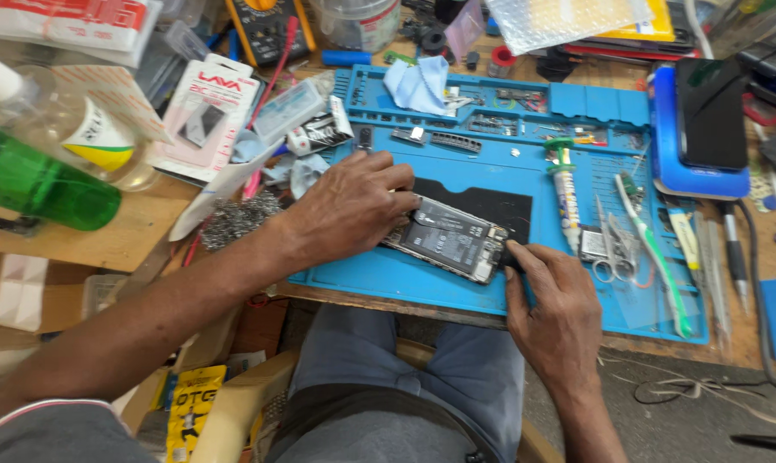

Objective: The person works on a disassembled smartphone at a repair bench. They use a syringe to apply adhesive to the battery area, then use a yellow-handled screwdriver to press and adjust internal components. The person repeatedly handles the phone and tools while seated.

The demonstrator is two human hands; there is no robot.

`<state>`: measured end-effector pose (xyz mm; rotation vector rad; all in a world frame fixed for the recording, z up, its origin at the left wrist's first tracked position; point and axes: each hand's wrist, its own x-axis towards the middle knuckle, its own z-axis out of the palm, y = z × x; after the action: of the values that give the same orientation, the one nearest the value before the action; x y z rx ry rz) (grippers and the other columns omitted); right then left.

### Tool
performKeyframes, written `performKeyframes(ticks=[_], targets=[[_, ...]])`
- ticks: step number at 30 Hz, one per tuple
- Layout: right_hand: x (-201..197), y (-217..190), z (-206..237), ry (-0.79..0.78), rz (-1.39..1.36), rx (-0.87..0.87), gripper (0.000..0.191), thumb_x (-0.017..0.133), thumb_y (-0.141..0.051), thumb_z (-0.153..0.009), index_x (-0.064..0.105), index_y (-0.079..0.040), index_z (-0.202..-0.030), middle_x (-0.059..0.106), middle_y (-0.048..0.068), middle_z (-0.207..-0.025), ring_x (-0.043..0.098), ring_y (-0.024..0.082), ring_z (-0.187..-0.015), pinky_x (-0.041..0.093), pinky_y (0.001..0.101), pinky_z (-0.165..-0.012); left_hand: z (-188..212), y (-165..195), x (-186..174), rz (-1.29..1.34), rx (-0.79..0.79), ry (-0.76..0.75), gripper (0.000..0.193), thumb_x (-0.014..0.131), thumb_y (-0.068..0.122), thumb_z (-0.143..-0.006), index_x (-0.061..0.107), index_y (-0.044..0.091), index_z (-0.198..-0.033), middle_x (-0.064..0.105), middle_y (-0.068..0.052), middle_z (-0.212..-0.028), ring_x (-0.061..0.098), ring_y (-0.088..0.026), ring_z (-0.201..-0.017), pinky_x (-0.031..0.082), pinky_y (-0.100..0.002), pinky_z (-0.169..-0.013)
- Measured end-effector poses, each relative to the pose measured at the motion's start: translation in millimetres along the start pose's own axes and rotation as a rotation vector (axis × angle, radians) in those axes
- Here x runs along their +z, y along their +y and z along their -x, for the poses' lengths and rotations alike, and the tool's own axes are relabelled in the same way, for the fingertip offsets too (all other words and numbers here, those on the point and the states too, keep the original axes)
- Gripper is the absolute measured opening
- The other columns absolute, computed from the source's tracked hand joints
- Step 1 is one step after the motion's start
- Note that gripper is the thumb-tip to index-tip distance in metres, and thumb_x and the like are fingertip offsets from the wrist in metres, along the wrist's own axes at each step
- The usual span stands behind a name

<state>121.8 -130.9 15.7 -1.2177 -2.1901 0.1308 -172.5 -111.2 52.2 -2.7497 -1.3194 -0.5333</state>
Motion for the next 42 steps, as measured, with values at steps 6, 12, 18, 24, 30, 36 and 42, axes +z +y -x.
performKeyframes(ticks=[6, 12, 18, 24, 30, 36, 42], targets=[[3.6, 8.6, -2.6, 0.016, -0.020, -0.031, 0.035, 0.073, -0.006, -0.089, 0.071, -0.007, -0.125, 0.068, 0.010, -0.113, 0.066, 0.030, -0.103, 0.052, 0.0432, -0.089, -9.7, -8.7, 11.1, -0.127, 0.125, -0.022, 0.017, 0.072, 0.010, -0.079, 0.073, 0.006, -0.096, 0.063, -0.006, -0.096, 0.060, -0.023, -0.096, 0.049, -0.040, -0.081], [7.1, 6.9, -1.6, 0.000, -0.004, -0.034, 0.034, 0.074, -0.007, -0.089, 0.072, -0.007, -0.123, 0.068, 0.009, -0.111, 0.066, 0.028, -0.099, 0.052, 0.0420, -0.085, -5.8, -12.6, 13.6, 0.054, 0.119, 0.064, 0.021, 0.072, 0.020, -0.089, 0.074, 0.005, -0.104, 0.065, -0.006, -0.100, 0.059, -0.022, -0.094, 0.047, -0.039, -0.081], [12.0, 2.8, 1.5, 0.011, 0.011, -0.036, 0.034, 0.074, -0.008, -0.090, 0.071, -0.007, -0.124, 0.068, 0.009, -0.111, 0.066, 0.027, -0.100, 0.052, 0.0415, -0.085, -8.7, -12.5, 13.4, -0.212, 0.179, -0.130, 0.010, 0.071, 0.017, -0.089, 0.072, 0.007, -0.089, 0.063, -0.005, -0.094, 0.060, -0.021, -0.094, 0.049, -0.038, -0.084], [9.1, 5.9, 6.3, 0.010, 0.004, -0.041, 0.034, 0.074, -0.007, -0.091, 0.071, -0.008, -0.124, 0.068, 0.008, -0.110, 0.066, 0.027, -0.099, 0.052, 0.0417, -0.085, -11.9, -11.2, 16.8, -0.150, 0.263, 0.092, 0.021, 0.075, 0.017, -0.085, 0.070, 0.007, -0.103, 0.063, -0.004, -0.104, 0.062, -0.022, -0.096, 0.052, -0.039, -0.083], [7.4, 8.5, 6.4, -0.043, 0.041, -0.059, 0.037, 0.073, -0.007, -0.089, 0.073, -0.014, -0.126, 0.067, 0.008, -0.113, 0.064, 0.027, -0.098, 0.052, 0.0421, -0.083, -7.8, -14.0, 21.0, -0.077, 0.233, 0.209, 0.029, 0.073, 0.005, -0.089, 0.067, 0.008, -0.117, 0.065, -0.007, -0.112, 0.069, -0.023, -0.101, 0.058, -0.040, -0.087], [7.9, 9.5, 5.9, -0.067, 0.053, -0.070, 0.039, 0.073, -0.008, -0.088, 0.073, -0.016, -0.126, 0.067, 0.008, -0.114, 0.064, 0.026, -0.097, 0.051, 0.0427, -0.083, -10.8, -10.8, 16.1, 0.090, 0.137, 0.231, 0.027, 0.071, 0.001, -0.094, 0.069, 0.008, -0.119, 0.069, -0.009, -0.114, 0.072, -0.027, -0.104, 0.061, -0.038, -0.089], [10.1, 7.8, 5.6, -0.085, 0.067, -0.055, 0.033, 0.074, -0.017, -0.092, 0.074, -0.016, -0.124, 0.067, 0.007, -0.112, 0.063, 0.024, -0.095, 0.051, 0.0421, -0.082, -21.2, 0.7, 7.6, 0.563, -0.238, -0.159, 0.037, 0.080, 0.019, -0.083, 0.070, 0.009, -0.117, 0.068, -0.006, -0.112, 0.073, -0.023, -0.080, 0.061, -0.036, -0.070]])
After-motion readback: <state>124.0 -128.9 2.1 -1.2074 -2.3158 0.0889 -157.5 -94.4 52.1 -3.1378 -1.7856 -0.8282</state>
